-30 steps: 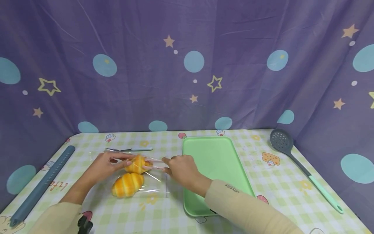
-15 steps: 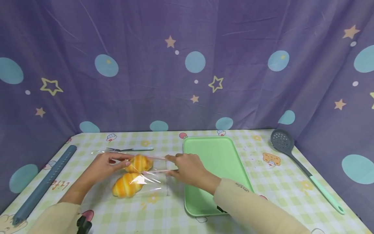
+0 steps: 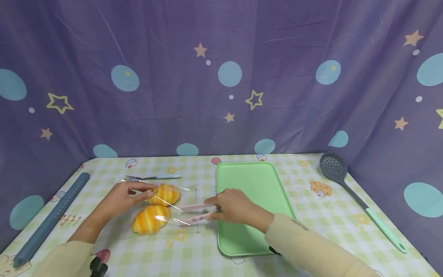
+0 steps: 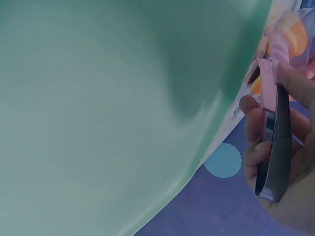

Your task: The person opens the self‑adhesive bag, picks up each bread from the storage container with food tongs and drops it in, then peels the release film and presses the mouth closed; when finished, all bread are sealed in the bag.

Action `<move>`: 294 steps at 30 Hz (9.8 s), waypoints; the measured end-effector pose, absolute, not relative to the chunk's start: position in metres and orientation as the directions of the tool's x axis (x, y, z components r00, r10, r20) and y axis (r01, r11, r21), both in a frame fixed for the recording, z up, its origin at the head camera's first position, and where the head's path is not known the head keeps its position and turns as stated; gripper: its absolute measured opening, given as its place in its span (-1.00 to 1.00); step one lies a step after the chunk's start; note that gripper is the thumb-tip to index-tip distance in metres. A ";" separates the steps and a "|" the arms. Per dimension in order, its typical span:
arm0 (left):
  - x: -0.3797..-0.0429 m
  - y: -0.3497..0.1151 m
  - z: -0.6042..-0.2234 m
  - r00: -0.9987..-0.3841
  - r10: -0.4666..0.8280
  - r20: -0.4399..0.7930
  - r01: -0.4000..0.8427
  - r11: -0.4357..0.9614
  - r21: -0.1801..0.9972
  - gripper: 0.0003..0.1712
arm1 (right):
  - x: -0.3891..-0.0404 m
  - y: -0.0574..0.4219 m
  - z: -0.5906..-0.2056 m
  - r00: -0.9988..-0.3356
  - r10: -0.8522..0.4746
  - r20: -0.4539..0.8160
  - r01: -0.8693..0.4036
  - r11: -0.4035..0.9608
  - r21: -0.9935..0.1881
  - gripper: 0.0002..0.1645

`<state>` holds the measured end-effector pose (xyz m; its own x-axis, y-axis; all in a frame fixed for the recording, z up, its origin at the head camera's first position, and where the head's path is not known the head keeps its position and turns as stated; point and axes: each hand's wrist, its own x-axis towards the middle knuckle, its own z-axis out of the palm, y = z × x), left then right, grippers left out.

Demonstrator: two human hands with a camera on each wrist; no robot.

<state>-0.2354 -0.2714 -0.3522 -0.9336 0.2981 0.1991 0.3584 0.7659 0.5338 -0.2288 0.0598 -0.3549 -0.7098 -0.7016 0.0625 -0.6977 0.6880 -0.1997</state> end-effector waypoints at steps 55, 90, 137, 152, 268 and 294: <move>-0.236 -0.268 -0.353 -0.931 0.309 0.197 0.366 0.787 0.497 -0.67 | -0.205 0.229 -0.341 -0.907 -0.220 0.360 -0.342 0.882 -0.323 -0.21; -0.237 -0.268 -0.353 -0.940 0.299 0.165 0.341 0.793 0.505 -0.65 | -0.217 0.285 -0.367 -0.995 0.074 0.063 0.047 0.933 -0.357 -0.22; -0.237 -0.267 -0.350 -0.939 0.306 0.157 0.343 0.796 0.499 -0.65 | -0.205 0.220 -0.341 -0.964 -0.118 0.238 -0.193 0.927 -0.323 -0.37; -0.238 -0.271 -0.354 -0.938 0.307 0.160 0.345 0.781 0.520 -0.64 | -0.195 0.136 -0.343 -0.945 -0.203 0.258 -0.326 0.675 -0.662 -0.61; -0.294 -0.158 -0.331 -0.910 0.210 -0.357 0.116 0.957 0.267 -0.45 | -0.174 0.003 -0.373 -0.905 -0.421 -0.056 -0.175 0.489 -0.854 -0.78; -0.292 -0.165 -0.330 -0.909 0.278 -0.311 0.181 0.935 0.307 -0.83 | -0.173 0.010 -0.368 -0.901 -0.433 -0.009 -0.208 0.451 -0.868 -0.80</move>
<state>-0.2922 -0.1648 -0.3299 -0.9089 0.2779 -0.3110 0.1808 0.9345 0.3066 -0.1733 0.0104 -0.3681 -0.9012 -0.4334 -0.0093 -0.2081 0.4514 -0.8677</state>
